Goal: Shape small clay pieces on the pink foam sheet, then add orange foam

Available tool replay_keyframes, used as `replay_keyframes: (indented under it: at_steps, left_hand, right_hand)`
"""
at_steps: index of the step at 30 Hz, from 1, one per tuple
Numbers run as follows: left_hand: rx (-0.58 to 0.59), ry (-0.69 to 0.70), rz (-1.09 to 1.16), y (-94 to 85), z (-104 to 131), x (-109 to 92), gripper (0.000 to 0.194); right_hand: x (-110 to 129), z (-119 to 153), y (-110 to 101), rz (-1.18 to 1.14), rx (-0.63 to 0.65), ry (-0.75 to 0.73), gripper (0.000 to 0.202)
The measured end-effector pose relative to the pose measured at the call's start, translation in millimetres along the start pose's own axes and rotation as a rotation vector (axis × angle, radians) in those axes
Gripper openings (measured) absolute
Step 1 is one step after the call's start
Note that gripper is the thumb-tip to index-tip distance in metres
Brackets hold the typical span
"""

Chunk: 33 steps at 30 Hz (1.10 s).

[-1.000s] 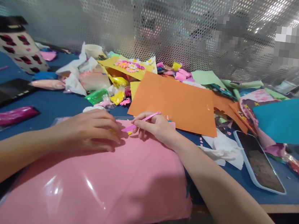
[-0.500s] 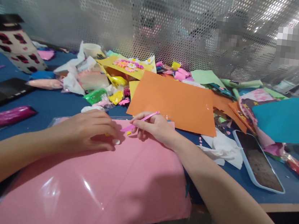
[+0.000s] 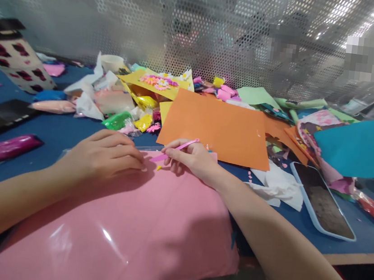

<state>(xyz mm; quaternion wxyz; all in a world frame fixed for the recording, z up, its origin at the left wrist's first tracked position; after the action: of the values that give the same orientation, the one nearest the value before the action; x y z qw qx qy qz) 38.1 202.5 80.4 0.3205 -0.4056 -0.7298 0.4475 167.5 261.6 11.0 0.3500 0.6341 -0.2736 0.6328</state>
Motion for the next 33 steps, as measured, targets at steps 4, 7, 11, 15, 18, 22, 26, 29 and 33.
replay_keyframes:
  at_steps: [4, 7, 11, 15, 18, 22, 26, 29, 33]
  left_hand:
    - [0.048, 0.015, -0.019, 3.2, -0.2, -2.4, 0.017]
    - [0.11, 0.071, 0.077, 8.3, 1.3, -6.0, 0.013]
    - [0.12, -0.015, 0.153, 10.6, 3.2, 3.9, 0.014]
    - [0.165, -0.027, 0.18, 19.7, 5.4, 7.5, 0.017]
    - [0.183, -0.012, 0.238, 23.5, 5.7, 8.0, 0.015]
    - [0.223, -0.075, 0.363, 24.3, 3.7, 12.9, 0.013]
    - [0.243, -0.169, 0.416, 25.5, 1.6, 15.9, 0.017]
    - [0.268, -0.253, 0.384, 31.9, 2.6, 18.8, 0.023]
    - [0.246, -0.303, 0.291, 33.7, 5.0, 26.5, 0.029]
  right_hand:
    - [1.7, 0.6, 0.1, 0.022, -0.013, -0.019, 0.029]
    - [1.7, 1.3, 0.7, 0.039, -0.012, -0.019, 0.027]
    - [-0.2, 1.4, 1.8, 0.049, 0.006, -0.009, 0.025]
    - [-1.2, 1.8, 2.1, 0.046, 0.011, -0.004, 0.025]
    - [-1.1, 1.8, 3.0, 0.04, 0.017, -0.003, 0.024]
    - [-2.2, 1.1, 3.8, 0.022, 0.023, 0.008, 0.024]
    - [0.6, 0.5, 1.2, 0.034, 0.0, -0.035, 0.025]
    - [3.1, 1.3, -3.0, 0.047, -0.049, -0.084, 0.024]
    - [2.4, 4.0, -1.2, 0.155, -0.067, -0.091, 0.02]
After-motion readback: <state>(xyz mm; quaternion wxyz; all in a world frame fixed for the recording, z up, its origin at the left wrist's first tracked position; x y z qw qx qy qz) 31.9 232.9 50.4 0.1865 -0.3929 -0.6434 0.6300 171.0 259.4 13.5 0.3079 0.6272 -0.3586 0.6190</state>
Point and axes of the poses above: each hand's wrist, its own z-axis away from the middle knuckle, its own y-axis out of the palm, x = y × z, the point moved 9 cm from there along -z, towards the middle knuckle, and after that the axes turned 9 degrees about x, right-handed, at the moved point
